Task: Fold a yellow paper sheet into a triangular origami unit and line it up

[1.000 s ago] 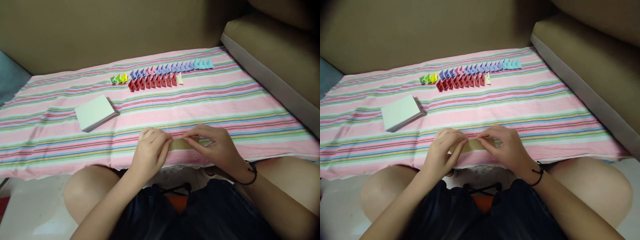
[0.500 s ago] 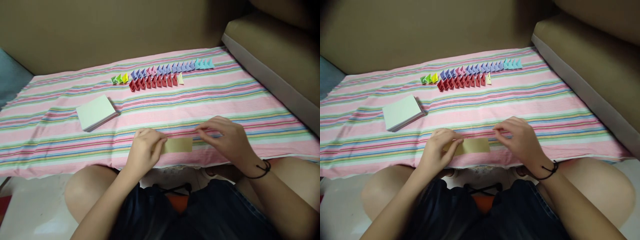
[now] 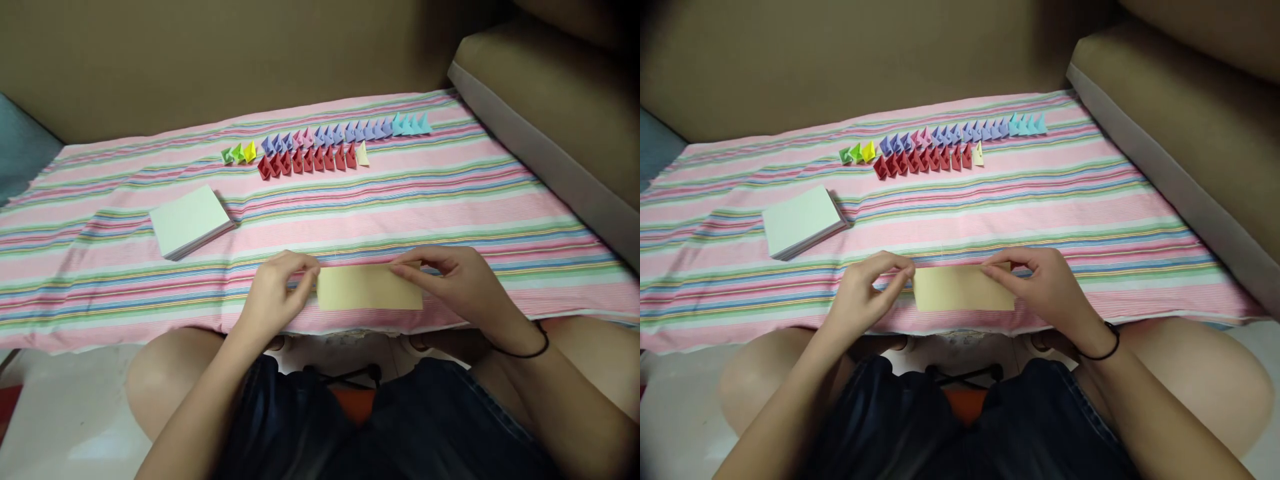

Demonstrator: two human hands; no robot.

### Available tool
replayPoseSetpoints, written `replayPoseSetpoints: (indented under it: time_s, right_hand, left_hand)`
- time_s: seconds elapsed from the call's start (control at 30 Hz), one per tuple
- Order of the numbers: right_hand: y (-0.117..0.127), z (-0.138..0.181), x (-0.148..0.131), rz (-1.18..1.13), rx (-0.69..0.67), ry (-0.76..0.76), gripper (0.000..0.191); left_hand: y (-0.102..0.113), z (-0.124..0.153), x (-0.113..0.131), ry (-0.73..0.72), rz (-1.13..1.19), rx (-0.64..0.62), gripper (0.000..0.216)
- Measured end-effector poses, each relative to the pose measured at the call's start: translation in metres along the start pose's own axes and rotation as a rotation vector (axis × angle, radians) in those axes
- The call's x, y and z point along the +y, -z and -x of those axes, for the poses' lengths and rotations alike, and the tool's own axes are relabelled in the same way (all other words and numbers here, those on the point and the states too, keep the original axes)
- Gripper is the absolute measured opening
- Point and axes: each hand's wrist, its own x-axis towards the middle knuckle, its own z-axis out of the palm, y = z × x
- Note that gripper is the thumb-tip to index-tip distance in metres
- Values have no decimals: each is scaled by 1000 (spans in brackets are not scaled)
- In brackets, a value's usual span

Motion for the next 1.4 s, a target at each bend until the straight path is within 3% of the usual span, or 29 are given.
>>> replayPoseSetpoints:
  time_s: [0.17, 0.23, 0.3, 0.4, 0.5, 0.6, 0.73, 0.8, 0.9, 0.97, 1.1, 1.27, 1.4]
  right_hand:
    - [4, -9, 19, -171, -36, -187, 23]
    - [-2, -13, 25, -175, -88, -201, 25]
    - [-9, -16, 29, -143, -126, -173, 27]
    - [-18, -18, 32, -65, -126, -115, 26]
    - [-19, -20, 32, 64, -93, -65, 24]
    - [-10, -19, 31, 238, 5, -41, 24]
    - [-1, -13, 29, 464, 232, 109, 25]
    - [-6, -9, 27, 485, 164, 278, 30]
    - [-26, -2, 29, 439, -117, 434, 41]
    - [-40, 3, 33, 509, -198, 424, 47]
    - [-50, 10, 43, 663, -213, 383, 57]
    - [-39, 12, 42, 692, -221, 343, 70]
    - [-25, 8, 42, 607, -216, 378, 56]
  left_hand:
    - [9, 0, -16, 151, -152, 198, 14]
    - [1, 1, -13, 96, -156, 214, 14]
    - [-13, 2, -7, -54, -153, 139, 18]
    - [-43, 4, 0, -217, -149, -102, 29]
    - [-68, 8, -1, -235, -209, -185, 37]
    - [-79, 10, -5, -213, -253, -195, 40]
    - [-80, 11, -6, -200, -282, -192, 42]
    - [-79, 11, -5, -193, -307, -196, 43]
    - [-80, 10, -4, -185, -336, -210, 46]
    - [-80, 10, -4, -165, -353, -213, 50]
    - [-71, 7, -10, -78, -397, -226, 62]
    - [-52, 3, -21, 7, -408, -274, 67]
    - [-40, 1, -26, -6, -300, -308, 84]
